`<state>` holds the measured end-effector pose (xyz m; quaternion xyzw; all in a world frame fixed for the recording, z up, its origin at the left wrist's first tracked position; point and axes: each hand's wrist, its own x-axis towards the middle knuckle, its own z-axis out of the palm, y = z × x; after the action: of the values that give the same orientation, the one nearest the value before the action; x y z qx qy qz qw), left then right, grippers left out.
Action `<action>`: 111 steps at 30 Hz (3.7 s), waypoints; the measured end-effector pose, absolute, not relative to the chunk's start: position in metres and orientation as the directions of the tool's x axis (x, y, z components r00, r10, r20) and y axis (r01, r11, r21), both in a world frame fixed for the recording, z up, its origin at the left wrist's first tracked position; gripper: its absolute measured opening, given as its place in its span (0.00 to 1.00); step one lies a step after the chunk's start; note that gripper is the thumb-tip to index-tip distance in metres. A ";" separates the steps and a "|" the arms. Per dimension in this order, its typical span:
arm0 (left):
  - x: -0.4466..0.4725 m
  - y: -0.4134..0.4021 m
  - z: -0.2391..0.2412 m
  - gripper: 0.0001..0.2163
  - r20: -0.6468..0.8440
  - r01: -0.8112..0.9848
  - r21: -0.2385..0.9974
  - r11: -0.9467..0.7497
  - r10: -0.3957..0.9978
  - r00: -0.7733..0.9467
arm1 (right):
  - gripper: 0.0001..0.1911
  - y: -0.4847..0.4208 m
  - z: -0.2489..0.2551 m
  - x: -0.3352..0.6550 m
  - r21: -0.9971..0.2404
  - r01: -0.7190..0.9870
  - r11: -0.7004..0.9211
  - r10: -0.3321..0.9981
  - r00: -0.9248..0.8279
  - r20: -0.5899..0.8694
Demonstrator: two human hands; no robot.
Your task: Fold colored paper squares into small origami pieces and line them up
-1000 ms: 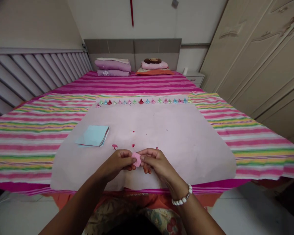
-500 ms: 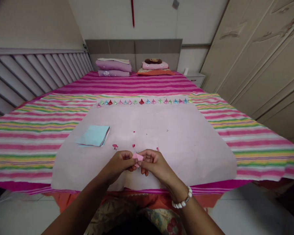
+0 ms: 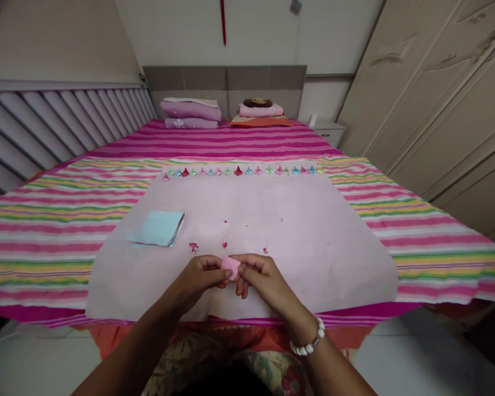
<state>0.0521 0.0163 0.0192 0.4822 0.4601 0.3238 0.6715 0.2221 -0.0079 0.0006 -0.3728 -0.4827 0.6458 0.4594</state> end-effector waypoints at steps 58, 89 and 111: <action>0.044 -0.003 0.031 0.09 -0.203 -0.149 0.947 0.283 0.892 0.403 | 0.03 -0.017 0.007 0.218 -0.960 -0.245 0.132 0.958 -0.216 0.187; 0.048 -0.008 0.026 0.10 -0.077 -0.056 0.994 0.094 0.965 0.249 | 0.18 -0.016 0.007 0.215 -0.946 -0.325 0.001 0.974 -0.213 0.075; 0.048 -0.003 0.024 0.09 -0.134 -0.079 0.984 0.162 0.950 0.280 | 0.14 -0.017 0.022 0.214 -0.994 -0.106 -0.030 0.984 -0.177 -0.010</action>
<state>0.0480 -0.0029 0.0236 0.4994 0.4362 0.4117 0.6251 0.2137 -0.0166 0.0221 -0.4308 -0.5094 0.5738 0.4750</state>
